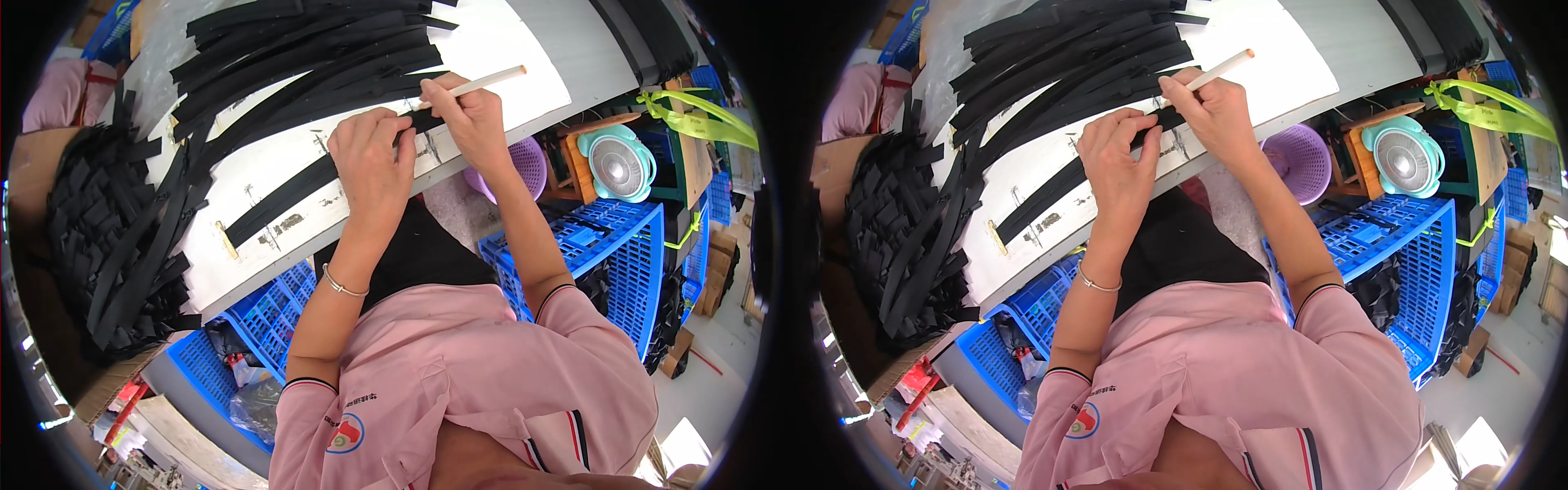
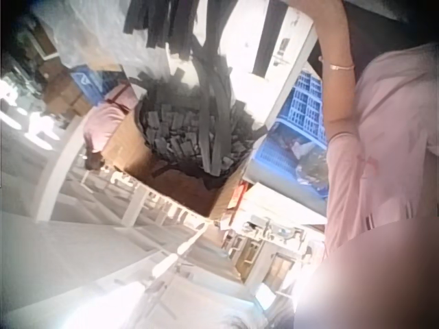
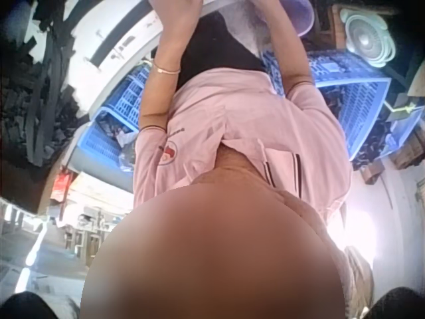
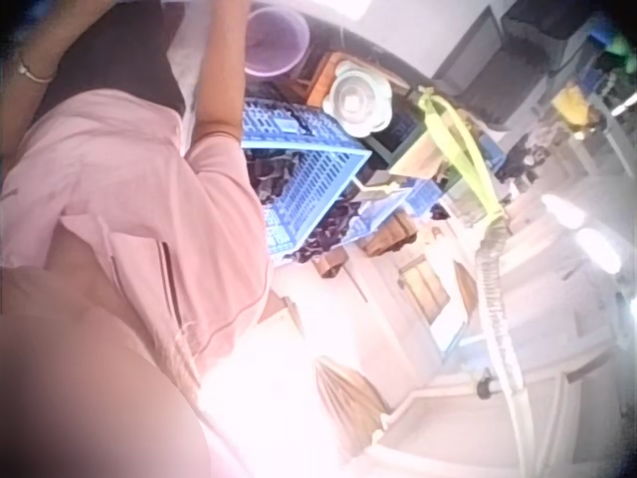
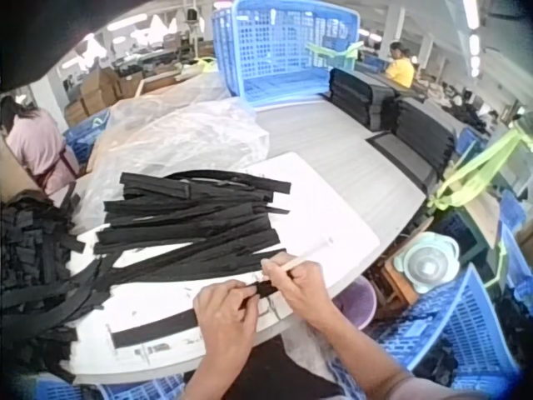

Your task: Marking individual black material strips with a white marker at a workbench.

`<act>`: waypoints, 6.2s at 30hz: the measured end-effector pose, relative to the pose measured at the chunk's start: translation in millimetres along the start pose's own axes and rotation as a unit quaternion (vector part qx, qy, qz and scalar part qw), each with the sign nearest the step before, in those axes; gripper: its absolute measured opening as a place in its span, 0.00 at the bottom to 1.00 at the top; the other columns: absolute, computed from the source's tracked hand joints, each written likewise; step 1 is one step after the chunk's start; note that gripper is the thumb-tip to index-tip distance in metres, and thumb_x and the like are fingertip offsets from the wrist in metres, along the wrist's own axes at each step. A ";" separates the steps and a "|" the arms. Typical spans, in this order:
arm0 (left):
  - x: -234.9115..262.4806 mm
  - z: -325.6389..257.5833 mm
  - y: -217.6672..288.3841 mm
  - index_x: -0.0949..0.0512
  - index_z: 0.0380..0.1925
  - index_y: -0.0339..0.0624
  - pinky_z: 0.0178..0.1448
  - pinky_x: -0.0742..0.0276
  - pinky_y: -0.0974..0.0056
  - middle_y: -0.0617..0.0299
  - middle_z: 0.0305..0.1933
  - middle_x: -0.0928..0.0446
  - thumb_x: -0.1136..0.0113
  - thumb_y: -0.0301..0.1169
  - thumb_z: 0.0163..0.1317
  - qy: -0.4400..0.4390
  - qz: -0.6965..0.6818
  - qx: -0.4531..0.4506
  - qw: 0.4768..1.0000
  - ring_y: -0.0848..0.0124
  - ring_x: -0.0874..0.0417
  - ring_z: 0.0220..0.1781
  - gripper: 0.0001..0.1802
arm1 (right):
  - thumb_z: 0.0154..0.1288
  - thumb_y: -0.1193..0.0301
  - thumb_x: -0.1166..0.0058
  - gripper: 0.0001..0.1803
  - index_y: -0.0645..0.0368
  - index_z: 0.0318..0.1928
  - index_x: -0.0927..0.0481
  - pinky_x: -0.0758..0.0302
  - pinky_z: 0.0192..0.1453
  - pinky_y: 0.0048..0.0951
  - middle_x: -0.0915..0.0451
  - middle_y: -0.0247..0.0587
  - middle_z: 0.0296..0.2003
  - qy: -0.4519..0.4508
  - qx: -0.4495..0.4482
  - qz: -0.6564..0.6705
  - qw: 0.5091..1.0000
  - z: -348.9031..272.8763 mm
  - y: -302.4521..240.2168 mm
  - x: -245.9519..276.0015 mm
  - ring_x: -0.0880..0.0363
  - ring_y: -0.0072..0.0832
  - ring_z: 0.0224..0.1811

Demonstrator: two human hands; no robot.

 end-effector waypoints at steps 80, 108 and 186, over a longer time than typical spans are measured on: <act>124.8 -94.2 -45.5 0.18 0.61 0.39 0.82 0.63 0.39 0.59 0.67 0.20 0.32 0.34 0.67 -0.031 0.196 0.080 0.977 0.60 0.26 0.73 0.23 | 0.64 0.75 0.34 0.22 0.50 0.59 0.20 0.44 0.79 0.48 0.15 0.32 0.58 0.063 0.229 -0.439 0.866 -59.4 15.1 8.8 0.20 0.30 0.63; 151.5 -119.8 -67.8 0.20 0.63 0.44 0.81 0.55 0.42 0.59 0.68 0.22 0.28 0.43 0.63 0.039 0.205 0.104 0.972 0.53 0.32 0.77 0.30 | 0.73 0.72 0.38 0.07 0.64 0.44 0.13 0.31 0.33 0.20 0.15 0.31 0.34 -0.196 -0.008 0.089 0.977 -53.8 -66.8 -174.3 0.26 0.14 0.30; 79.3 -50.8 -40.1 0.14 0.36 0.42 0.56 0.31 0.58 0.64 0.43 0.17 0.28 0.24 0.57 0.073 0.046 0.054 0.995 0.63 0.20 0.46 0.07 | 0.73 0.72 0.41 0.11 0.67 0.34 0.13 0.32 0.32 0.20 0.18 0.32 0.25 -0.130 0.013 -0.020 0.991 -29.6 -33.3 -86.4 0.26 0.14 0.27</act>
Point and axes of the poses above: each hand's wrist, its own z-axis towards the middle knuckle, its own x-axis out of the back of the hand, y = z × x, the point moved 1 cm from there along z, towards the middle knuckle
